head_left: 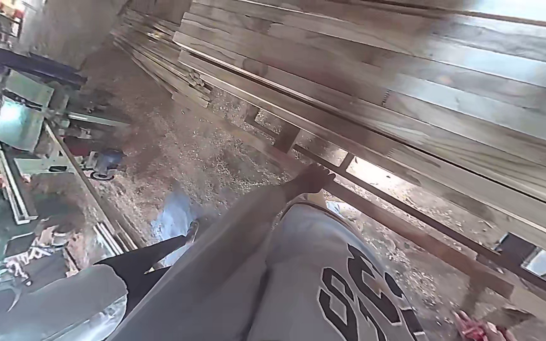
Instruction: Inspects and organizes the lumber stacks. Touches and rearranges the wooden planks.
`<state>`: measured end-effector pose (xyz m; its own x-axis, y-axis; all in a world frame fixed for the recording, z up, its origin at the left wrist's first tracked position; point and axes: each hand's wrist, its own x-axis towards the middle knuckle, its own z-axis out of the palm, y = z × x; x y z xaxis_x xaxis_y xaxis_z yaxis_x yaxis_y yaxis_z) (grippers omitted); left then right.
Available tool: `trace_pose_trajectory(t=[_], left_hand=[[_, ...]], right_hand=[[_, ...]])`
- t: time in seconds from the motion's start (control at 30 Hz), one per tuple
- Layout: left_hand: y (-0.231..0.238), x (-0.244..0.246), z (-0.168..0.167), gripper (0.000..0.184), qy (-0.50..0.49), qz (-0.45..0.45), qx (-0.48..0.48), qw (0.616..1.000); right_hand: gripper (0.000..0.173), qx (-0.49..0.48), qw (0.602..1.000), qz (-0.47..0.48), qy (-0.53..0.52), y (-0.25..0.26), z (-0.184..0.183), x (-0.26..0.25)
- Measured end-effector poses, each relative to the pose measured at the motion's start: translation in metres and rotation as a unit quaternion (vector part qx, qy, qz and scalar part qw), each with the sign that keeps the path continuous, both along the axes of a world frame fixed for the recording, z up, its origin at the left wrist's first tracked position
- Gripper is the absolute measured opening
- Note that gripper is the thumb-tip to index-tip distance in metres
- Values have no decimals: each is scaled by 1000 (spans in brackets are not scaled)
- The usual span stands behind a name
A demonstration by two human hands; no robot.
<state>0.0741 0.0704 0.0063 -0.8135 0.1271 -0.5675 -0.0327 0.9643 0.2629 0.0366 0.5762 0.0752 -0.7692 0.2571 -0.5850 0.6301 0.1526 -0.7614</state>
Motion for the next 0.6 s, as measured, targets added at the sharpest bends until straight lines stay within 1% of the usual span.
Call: trace_pose_trajectory(t=[0.07, 0.1, 0.13, 0.17, 0.23, 0.3, 0.4, 0.43, 0.53, 0.6], left_hand=[[6, 4, 2, 65, 22, 36, -2, 999], [12, 9, 2, 77, 42, 54, 1, 998], [20, 13, 5, 88, 72, 66, 0, 995], [32, 17, 11, 91, 101, 75, 2, 992], [58, 31, 25, 83, 149, 69, 23, 986], [71, 45, 25, 80, 175, 56, 29, 983], [72, 47, 24, 81, 168, 85, 57, 980], [71, 48, 25, 82, 154, 82, 61, 983], [66, 57, 29, 84, 137, 64, 69, 986], [61, 65, 32, 77, 127, 75, 68, 987]], right_hand=[[40, -12, 1000, -17, 21, 9, -8, -1], [38, -20, 999, -21, 28, 15, -11, 1], [38, -22, 999, -27, 37, 15, -7, 2], [37, -23, 998, -37, 43, 12, 1, 3], [37, -51, 996, -44, 53, 19, 9, 6], [36, -67, 995, -52, 54, 28, 11, 9], [37, -37, 995, -85, 40, 31, 17, 4], [36, -38, 994, -93, 41, 34, 14, 3], [39, -63, 994, -75, 57, 52, -7, 6], [39, -57, 994, -59, 68, 55, -19, 8]])
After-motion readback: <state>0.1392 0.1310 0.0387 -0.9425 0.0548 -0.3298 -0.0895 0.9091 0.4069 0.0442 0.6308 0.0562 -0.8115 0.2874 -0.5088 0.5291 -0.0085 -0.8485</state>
